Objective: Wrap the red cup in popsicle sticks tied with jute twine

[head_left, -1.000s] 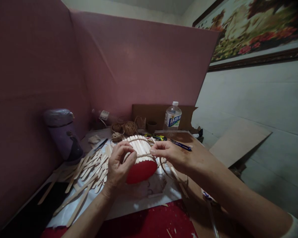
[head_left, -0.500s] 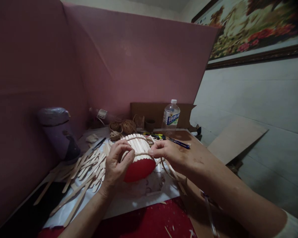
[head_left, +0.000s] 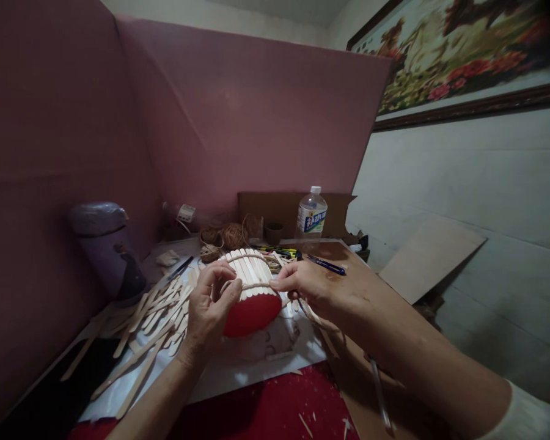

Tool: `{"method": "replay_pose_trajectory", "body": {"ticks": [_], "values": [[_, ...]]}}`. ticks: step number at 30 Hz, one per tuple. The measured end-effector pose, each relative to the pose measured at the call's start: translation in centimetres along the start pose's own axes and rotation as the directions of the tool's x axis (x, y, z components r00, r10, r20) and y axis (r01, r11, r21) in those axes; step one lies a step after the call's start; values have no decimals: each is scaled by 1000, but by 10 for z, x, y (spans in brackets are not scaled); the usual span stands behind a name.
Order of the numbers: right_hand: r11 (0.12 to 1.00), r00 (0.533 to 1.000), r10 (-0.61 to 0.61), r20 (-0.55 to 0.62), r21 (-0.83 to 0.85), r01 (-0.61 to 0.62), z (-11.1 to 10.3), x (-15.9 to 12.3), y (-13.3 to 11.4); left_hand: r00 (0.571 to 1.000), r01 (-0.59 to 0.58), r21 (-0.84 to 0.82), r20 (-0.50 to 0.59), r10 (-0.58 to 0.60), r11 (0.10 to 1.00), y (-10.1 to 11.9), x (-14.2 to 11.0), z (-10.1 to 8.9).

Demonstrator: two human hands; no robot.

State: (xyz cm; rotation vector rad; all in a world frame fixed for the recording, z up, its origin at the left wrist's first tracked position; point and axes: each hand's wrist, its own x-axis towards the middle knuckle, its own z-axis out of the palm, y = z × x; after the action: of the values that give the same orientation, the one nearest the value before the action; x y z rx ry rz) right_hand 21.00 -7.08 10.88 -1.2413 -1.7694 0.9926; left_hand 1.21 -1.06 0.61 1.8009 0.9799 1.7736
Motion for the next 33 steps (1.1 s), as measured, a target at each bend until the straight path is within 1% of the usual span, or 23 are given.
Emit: {"method": "replay_pose_trajectory", "body": {"ticks": [1,3,5,6,7,8,9,10,11,12,13,15,18,23,28,33], "values": [[1000,1000,0,-26,5,1,1,2,1,1000,7,13,-6,-7,1000,1,0,-1],[998,996,39,-85,42,-36,7,13,9,1000,-3,60,-30,5,998,5,-1,-4],[970,978,202,-61,150,-191,15,30,22,997,-67,149,-38,73,987,13,0,-8],[947,962,268,-42,195,-256,20,38,28,992,-119,209,-13,125,971,18,1,-9],[941,960,275,-43,215,-260,24,45,34,980,-196,257,36,193,946,23,3,-10],[937,959,279,-44,231,-262,28,50,38,962,-271,297,113,248,916,28,5,-11],[936,961,273,-45,245,-254,32,53,42,939,-331,335,204,275,882,32,8,-11],[936,964,261,-46,257,-241,35,55,44,921,-366,368,276,275,855,34,10,-11],[934,966,253,-44,271,-233,37,55,44,908,-369,373,340,245,851,35,13,-11],[932,969,243,-39,286,-222,39,55,45,901,-351,364,381,206,863,34,15,-11],[931,974,226,-29,300,-207,40,54,45,903,-319,346,395,171,882,32,16,-11],[929,983,186,6,326,-178,39,53,46,920,-243,293,371,124,925,26,18,-12],[929,991,102,88,348,-127,35,55,49,944,-152,234,323,71,960,20,17,-18],[959,979,34,201,269,-89,28,61,53,956,-43,193,294,-16,980,23,17,-23],[961,973,-56,225,277,-9,29,63,53,963,2,182,266,-51,983,22,18,-24],[963,985,-18,169,268,-28,30,63,54,961,-19,179,274,-31,984,20,17,-25]]}}
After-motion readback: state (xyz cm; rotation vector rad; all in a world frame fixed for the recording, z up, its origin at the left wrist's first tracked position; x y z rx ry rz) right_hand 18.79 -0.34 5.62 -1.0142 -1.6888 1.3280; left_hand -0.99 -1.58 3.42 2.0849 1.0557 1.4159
